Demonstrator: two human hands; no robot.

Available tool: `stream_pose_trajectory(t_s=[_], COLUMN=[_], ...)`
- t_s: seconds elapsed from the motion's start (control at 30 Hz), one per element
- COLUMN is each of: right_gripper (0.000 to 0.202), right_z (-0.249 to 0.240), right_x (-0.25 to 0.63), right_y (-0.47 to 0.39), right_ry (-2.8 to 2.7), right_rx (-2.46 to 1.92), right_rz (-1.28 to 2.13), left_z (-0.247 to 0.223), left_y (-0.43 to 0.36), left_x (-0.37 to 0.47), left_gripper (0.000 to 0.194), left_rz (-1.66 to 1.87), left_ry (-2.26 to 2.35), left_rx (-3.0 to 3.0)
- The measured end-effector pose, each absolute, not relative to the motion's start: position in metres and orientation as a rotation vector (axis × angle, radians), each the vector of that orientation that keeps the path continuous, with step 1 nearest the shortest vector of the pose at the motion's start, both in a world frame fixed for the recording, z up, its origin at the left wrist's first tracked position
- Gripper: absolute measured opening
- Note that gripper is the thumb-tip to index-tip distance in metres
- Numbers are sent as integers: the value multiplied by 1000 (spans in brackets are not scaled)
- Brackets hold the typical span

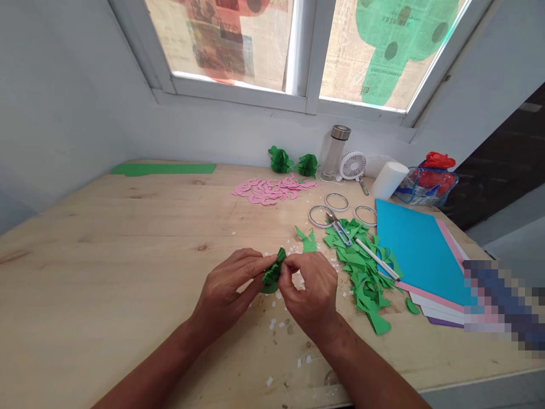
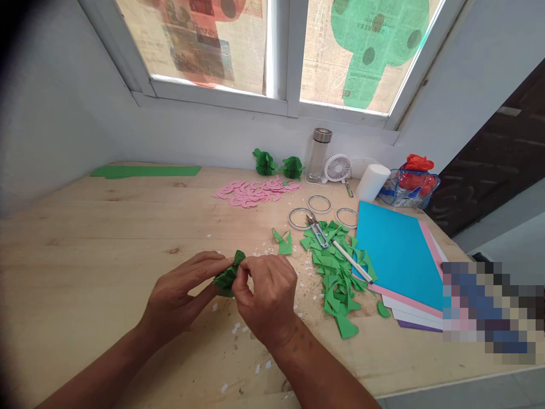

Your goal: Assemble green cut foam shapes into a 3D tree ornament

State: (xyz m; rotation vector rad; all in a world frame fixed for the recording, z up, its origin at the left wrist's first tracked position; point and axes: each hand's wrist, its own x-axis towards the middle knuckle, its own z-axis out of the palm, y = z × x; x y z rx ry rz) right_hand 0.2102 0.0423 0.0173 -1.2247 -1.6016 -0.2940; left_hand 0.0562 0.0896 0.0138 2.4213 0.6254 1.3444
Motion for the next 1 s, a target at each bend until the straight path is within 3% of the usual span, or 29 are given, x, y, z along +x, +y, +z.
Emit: stream_pose_trajectory(t_s=[1.0], right_gripper=[8], right_z=[17], right_x=[211], right_y=[40], right_ry=[-1511], right_rx=[-1213], right_rz=[-49], left_z=[13], left_y=[92], left_x=[55], left_gripper=[35], left_rz=[1303], left_ry=[586], left_rx=[2351])
